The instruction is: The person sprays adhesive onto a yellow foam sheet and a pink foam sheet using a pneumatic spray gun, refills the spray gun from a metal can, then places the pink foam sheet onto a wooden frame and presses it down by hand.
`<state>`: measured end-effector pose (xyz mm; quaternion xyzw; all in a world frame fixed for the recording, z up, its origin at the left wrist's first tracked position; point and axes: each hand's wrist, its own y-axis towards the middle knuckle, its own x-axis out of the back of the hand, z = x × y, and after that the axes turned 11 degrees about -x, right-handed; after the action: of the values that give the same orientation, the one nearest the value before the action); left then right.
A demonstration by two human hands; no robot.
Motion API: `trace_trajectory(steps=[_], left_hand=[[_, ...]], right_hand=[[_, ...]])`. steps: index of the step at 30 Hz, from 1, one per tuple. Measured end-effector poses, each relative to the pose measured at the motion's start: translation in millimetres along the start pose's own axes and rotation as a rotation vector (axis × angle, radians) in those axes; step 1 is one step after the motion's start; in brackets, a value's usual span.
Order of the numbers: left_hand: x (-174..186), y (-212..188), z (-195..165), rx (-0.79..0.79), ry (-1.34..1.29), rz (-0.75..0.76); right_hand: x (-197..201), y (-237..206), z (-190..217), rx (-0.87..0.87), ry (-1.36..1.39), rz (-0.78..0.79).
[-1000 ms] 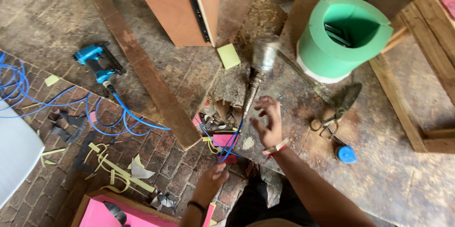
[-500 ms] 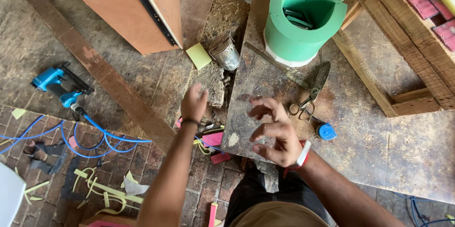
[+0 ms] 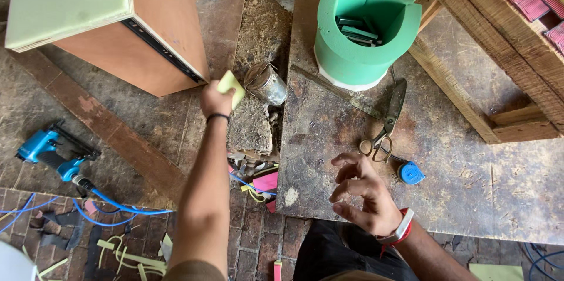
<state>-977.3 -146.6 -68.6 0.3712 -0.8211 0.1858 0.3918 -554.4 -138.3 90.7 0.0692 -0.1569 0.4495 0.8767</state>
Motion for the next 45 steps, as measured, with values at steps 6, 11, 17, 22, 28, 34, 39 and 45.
trace_trajectory(steps=[6, 11, 17, 22, 28, 34, 39, 45], left_hand=[[33.2, -157.4, -75.8, -0.471, -0.426, -0.250], [42.6, -244.6, -166.8, -0.854, -0.601, -0.146], [34.5, -256.8, -198.5, -0.652, -0.967, 0.211], [30.1, -276.9, -228.7, -0.314, -1.338, 0.291], [40.0, -353.6, -291.1, -0.964, -0.674, 0.251], [24.0, -403.8, -333.2, -1.019, -0.639, 0.301], [2.3, -429.9, -356.3, -0.388, -1.176, 0.838], [-24.3, -471.5, -367.4, -0.440, -1.174, 1.097]], right_hand=[[-7.0, 24.1, 6.9, 0.073, 0.122, 0.163], [8.3, 19.1, 21.7, 0.079, 0.059, 0.222], [40.2, -26.1, 22.5, 0.079, 0.252, 0.162], [62.5, -71.5, 27.3, 0.089, 0.499, 0.053], [98.8, -145.1, 44.4, 0.031, 0.164, -0.113], [118.9, -215.4, 40.9, 0.086, -0.007, -0.211], [124.9, -269.3, 27.6, 0.107, 0.327, -0.270], [127.3, -335.4, 25.5, 0.067, 0.370, -0.378]])
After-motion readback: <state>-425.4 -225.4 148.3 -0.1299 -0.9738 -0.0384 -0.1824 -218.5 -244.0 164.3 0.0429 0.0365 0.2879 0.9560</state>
